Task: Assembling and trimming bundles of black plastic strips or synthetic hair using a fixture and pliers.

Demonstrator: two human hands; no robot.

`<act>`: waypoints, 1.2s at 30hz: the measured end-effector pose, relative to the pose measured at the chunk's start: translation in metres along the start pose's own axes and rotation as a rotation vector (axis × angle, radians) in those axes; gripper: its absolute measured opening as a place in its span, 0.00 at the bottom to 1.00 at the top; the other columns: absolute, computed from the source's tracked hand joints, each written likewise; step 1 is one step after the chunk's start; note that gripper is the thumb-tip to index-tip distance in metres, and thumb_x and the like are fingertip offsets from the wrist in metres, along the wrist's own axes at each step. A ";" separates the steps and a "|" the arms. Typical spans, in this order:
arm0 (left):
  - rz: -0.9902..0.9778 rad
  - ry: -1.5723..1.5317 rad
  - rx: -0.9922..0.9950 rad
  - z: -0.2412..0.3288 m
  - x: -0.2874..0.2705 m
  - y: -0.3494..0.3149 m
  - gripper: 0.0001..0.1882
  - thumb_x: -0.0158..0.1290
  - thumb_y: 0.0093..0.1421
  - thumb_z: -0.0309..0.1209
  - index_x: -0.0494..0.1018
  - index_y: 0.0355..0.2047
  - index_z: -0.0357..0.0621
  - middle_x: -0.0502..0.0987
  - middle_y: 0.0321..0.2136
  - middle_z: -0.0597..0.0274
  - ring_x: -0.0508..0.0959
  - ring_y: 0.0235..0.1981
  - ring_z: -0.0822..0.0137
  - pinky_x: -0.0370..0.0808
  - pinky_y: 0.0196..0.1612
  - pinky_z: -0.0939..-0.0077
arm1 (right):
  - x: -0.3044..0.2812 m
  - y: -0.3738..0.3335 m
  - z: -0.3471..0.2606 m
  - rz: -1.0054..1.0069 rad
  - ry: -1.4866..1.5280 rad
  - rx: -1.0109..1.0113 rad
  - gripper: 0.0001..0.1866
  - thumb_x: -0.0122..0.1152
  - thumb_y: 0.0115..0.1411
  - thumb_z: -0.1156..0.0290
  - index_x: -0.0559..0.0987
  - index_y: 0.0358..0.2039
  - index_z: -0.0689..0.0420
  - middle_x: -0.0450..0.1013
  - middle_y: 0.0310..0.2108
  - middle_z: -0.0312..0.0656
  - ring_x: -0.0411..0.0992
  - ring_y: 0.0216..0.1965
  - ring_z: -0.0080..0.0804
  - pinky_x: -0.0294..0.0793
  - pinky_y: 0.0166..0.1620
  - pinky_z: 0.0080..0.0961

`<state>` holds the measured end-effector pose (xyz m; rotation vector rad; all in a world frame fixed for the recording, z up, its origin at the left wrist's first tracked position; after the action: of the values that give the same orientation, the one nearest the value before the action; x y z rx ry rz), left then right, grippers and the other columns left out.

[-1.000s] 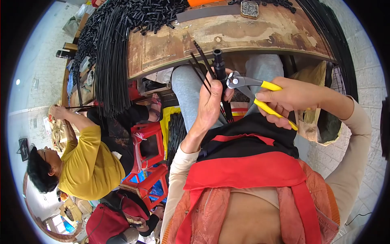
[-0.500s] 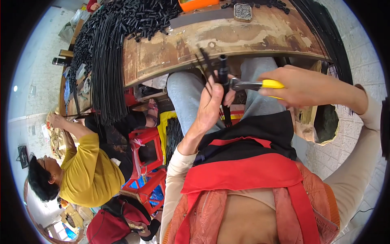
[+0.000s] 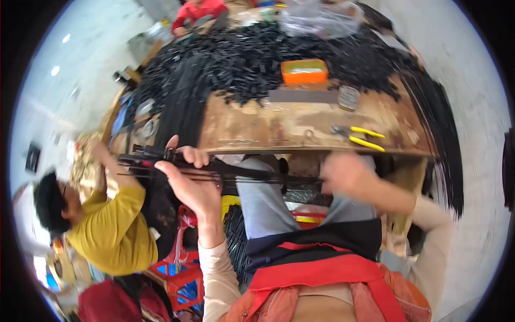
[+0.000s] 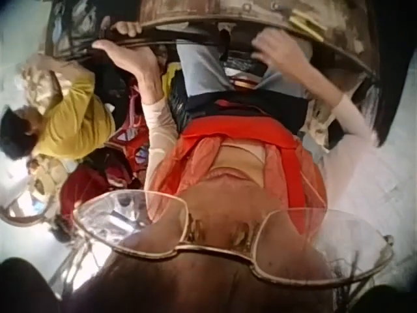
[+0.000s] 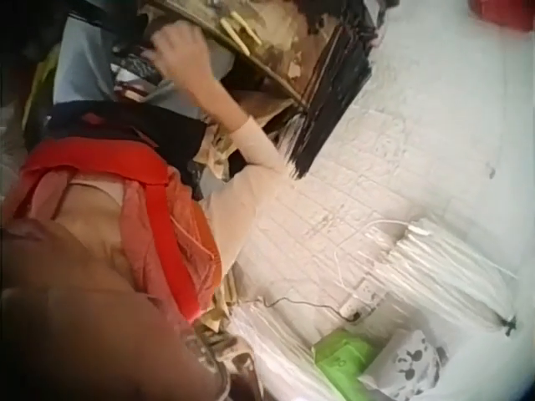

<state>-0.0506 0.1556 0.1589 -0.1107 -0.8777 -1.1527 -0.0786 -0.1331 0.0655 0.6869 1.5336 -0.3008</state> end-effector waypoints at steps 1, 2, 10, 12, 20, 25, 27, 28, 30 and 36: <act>0.031 -0.076 0.005 0.004 -0.001 0.000 0.32 0.39 0.66 0.57 0.64 0.50 0.37 0.63 0.24 0.68 0.62 0.25 0.73 0.63 0.32 0.76 | -0.016 -0.004 -0.058 0.119 0.139 -0.245 0.11 0.66 0.47 0.64 0.80 0.31 0.53 0.74 0.35 0.41 0.73 0.37 0.40 0.75 0.40 0.35; 0.057 -0.151 0.008 0.003 -0.001 -0.002 0.32 0.39 0.66 0.57 0.64 0.50 0.37 0.63 0.25 0.68 0.62 0.26 0.73 0.64 0.32 0.76 | -0.011 -0.005 -0.082 0.083 0.677 -0.289 0.09 0.61 0.55 0.69 0.79 0.35 0.58 0.73 0.33 0.45 0.73 0.39 0.36 0.75 0.38 0.31; 0.141 -0.480 -0.571 -0.169 0.026 -0.120 0.30 0.27 0.70 0.53 0.64 0.43 0.35 0.74 0.34 0.51 0.75 0.40 0.53 0.71 0.52 0.57 | -0.034 -0.163 0.064 1.037 1.155 0.626 0.23 0.62 0.50 0.73 0.73 0.48 0.60 0.72 0.32 0.36 0.67 0.22 0.18 0.68 0.22 0.13; 0.291 -0.980 -0.792 -0.254 0.027 -0.171 0.27 0.34 0.69 0.51 0.64 0.41 0.33 0.73 0.35 0.50 0.75 0.43 0.52 0.69 0.57 0.49 | -0.039 -0.228 0.105 1.184 0.955 0.766 0.22 0.64 0.53 0.75 0.72 0.50 0.59 0.71 0.33 0.36 0.65 0.21 0.15 0.63 0.22 0.11; 0.496 -1.007 -1.235 -0.460 -0.114 -0.298 0.35 0.44 0.64 0.56 0.60 0.60 0.41 0.66 0.57 0.47 0.65 0.58 0.48 0.62 0.61 0.48 | -0.090 -0.163 0.063 0.917 0.904 0.666 0.17 0.62 0.55 0.73 0.74 0.45 0.63 0.72 0.30 0.40 0.68 0.26 0.28 0.71 0.31 0.27; -0.056 -0.072 -1.219 -0.314 -0.079 -0.276 0.17 0.46 0.67 0.45 0.72 0.43 0.43 0.74 0.31 0.64 0.73 0.33 0.74 0.71 0.30 0.77 | 0.027 -0.064 0.015 0.399 1.130 0.751 0.23 0.60 0.50 0.88 0.75 0.48 0.60 0.69 0.30 0.32 0.65 0.25 0.16 0.64 0.25 0.11; -0.329 0.289 -0.897 -0.218 -0.007 -0.204 0.18 0.43 0.69 0.42 0.69 0.51 0.46 0.73 0.44 0.60 0.71 0.49 0.69 0.73 0.47 0.68 | 0.050 -0.036 -0.015 0.350 1.258 0.716 0.22 0.61 0.49 0.86 0.76 0.47 0.61 0.69 0.29 0.32 0.66 0.25 0.16 0.65 0.26 0.11; -0.313 0.278 -0.890 -0.209 -0.002 -0.196 0.18 0.43 0.69 0.42 0.69 0.51 0.46 0.73 0.44 0.60 0.71 0.49 0.69 0.73 0.47 0.68 | 0.050 -0.030 -0.016 0.331 1.251 0.709 0.22 0.61 0.49 0.86 0.76 0.47 0.61 0.69 0.29 0.32 0.66 0.25 0.16 0.65 0.26 0.11; -0.498 0.217 -0.613 -0.187 0.029 -0.182 0.17 0.43 0.69 0.39 0.68 0.52 0.43 0.72 0.47 0.61 0.70 0.51 0.70 0.72 0.51 0.71 | 0.051 -0.024 -0.016 0.246 1.311 0.636 0.22 0.61 0.49 0.85 0.76 0.47 0.61 0.69 0.29 0.32 0.66 0.25 0.15 0.65 0.25 0.12; -0.671 0.061 -0.536 -0.170 0.062 -0.186 0.18 0.55 0.61 0.25 0.70 0.51 0.40 0.75 0.44 0.63 0.73 0.46 0.74 0.71 0.50 0.76 | 0.052 -0.056 0.029 0.341 1.401 0.654 0.20 0.57 0.52 0.81 0.75 0.48 0.63 0.71 0.30 0.33 0.61 0.24 0.14 0.57 0.25 0.10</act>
<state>-0.1046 -0.0572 0.0202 -0.2264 -0.5360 -1.9963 -0.0855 -0.1817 0.0000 1.9056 2.5805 -0.0028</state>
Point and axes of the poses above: each hand's wrist, its own y-axis towards the middle knuckle, its own x-axis out of the palm, z = x × y, the point moved 10 cm from there along y, towards the middle knuckle
